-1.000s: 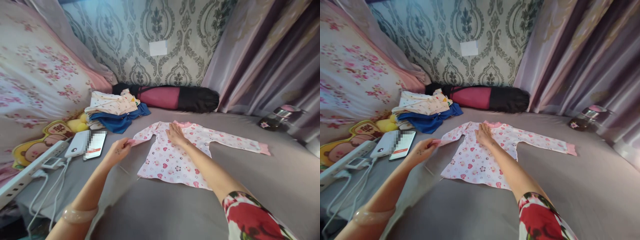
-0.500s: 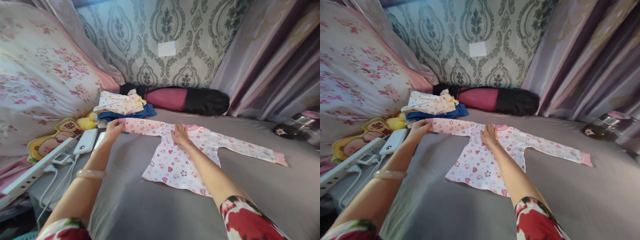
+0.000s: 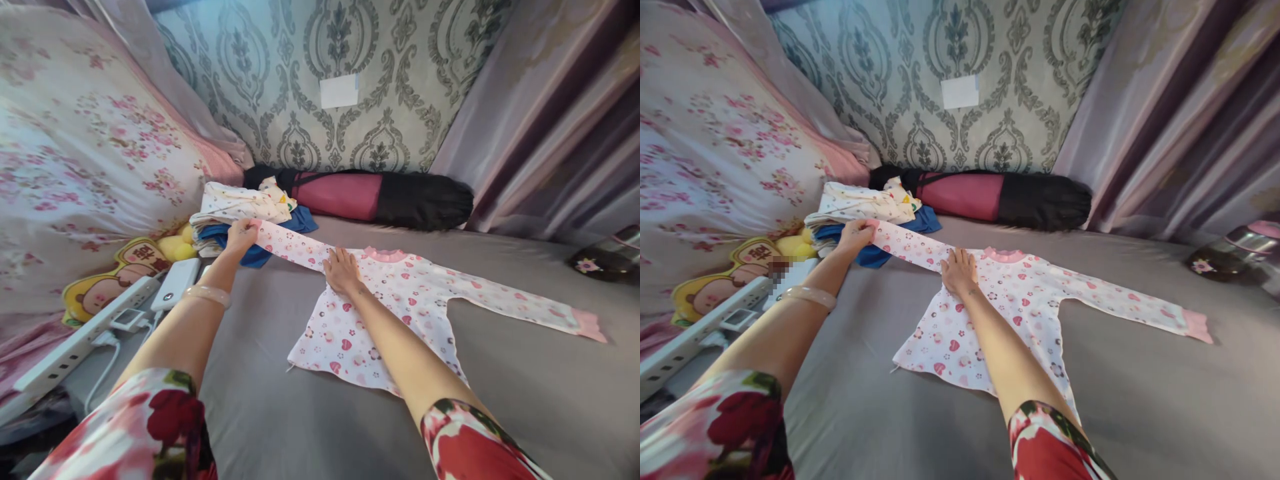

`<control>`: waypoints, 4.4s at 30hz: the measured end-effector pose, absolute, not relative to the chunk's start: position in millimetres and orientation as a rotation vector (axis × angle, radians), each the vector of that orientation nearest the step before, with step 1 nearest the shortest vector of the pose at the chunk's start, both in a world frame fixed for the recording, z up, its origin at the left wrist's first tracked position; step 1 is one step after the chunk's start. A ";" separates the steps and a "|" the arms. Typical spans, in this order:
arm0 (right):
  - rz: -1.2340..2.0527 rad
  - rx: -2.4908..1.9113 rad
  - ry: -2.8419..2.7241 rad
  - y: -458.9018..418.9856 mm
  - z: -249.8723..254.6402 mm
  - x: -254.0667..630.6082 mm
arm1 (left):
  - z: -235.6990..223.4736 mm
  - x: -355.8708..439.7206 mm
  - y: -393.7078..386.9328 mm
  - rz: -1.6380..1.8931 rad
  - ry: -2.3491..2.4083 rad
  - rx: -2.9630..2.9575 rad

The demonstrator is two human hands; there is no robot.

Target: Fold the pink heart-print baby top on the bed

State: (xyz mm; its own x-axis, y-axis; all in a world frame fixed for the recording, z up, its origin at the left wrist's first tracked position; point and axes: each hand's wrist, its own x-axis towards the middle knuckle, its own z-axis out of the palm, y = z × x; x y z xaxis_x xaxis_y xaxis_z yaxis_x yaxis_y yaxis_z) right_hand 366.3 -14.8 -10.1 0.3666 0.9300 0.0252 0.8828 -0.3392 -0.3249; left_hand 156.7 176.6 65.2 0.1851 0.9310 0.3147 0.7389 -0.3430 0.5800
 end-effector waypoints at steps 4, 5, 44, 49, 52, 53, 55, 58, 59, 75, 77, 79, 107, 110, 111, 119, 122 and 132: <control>0.228 -2.367 -1.610 -16.2 -11.3 365.5 | 58.6 161.3 181.4 0.833 1.688 2.211; 0.226 -2.370 -1.609 -16.2 -11.2 365.4 | 57.4 162.6 181.9 0.801 1.712 2.216; 0.456 -1.871 -1.977 -155.3 31.1 253.2 | 15.7 233.0 52.9 0.256 0.722 3.023; 0.748 -1.758 -1.662 -152.7 25.7 262.6 | 14.7 238.4 54.7 0.326 0.841 3.018; 0.727 -1.651 -1.862 -159.5 28.0 262.0 | 16.1 240.8 53.9 0.269 0.874 3.012; 0.721 -1.602 -1.931 -162.4 30.2 262.0 | 17.6 241.5 52.7 0.239 0.890 3.012; 0.774 -1.527 -1.987 -168.2 35.5 264.8 | 21.7 243.1 48.0 0.202 0.927 3.017; 0.787 -1.590 -1.864 -176.9 41.5 281.6 | 26.0 246.0 32.9 0.301 0.883 3.019; 0.709 -1.670 -1.795 -180.3 41.9 291.1 | 25.6 247.1 25.8 0.349 0.803 3.008; 0.113 -2.550 -1.401 -234.0 -11.6 387.8 | -19.5 245.2 -31.2 0.138 0.706 3.031; 0.108 -2.540 -1.401 -233.7 -11.7 386.9 | -17.5 246.4 -30.3 0.070 0.719 3.028; 0.118 -2.542 -1.396 -234.0 -9.9 386.7 | -14.8 249.0 -29.1 0.033 0.712 3.028; 0.040 -2.857 -0.926 -271.4 -8.3 530.6 | -15.1 385.4 -123.3 0.207 0.308 2.976; 0.053 -2.868 -0.923 -269.8 -9.2 531.9 | -14.2 386.4 -120.9 0.231 0.294 2.968; 0.057 -2.869 -0.923 -269.4 -9.1 532.2 | -13.5 387.7 -120.0 0.242 0.293 2.951; 0.087 -2.874 -0.903 -268.5 -6.8 531.4 | -13.3 427.0 -115.0 0.416 0.236 2.750; 0.119 -2.873 -0.903 -268.5 -4.2 531.6 | -15.6 446.5 -112.9 0.466 0.247 2.694; 0.119 -2.874 -0.880 -254.3 9.0 555.7 | -24.8 456.6 -117.8 0.422 0.282 2.848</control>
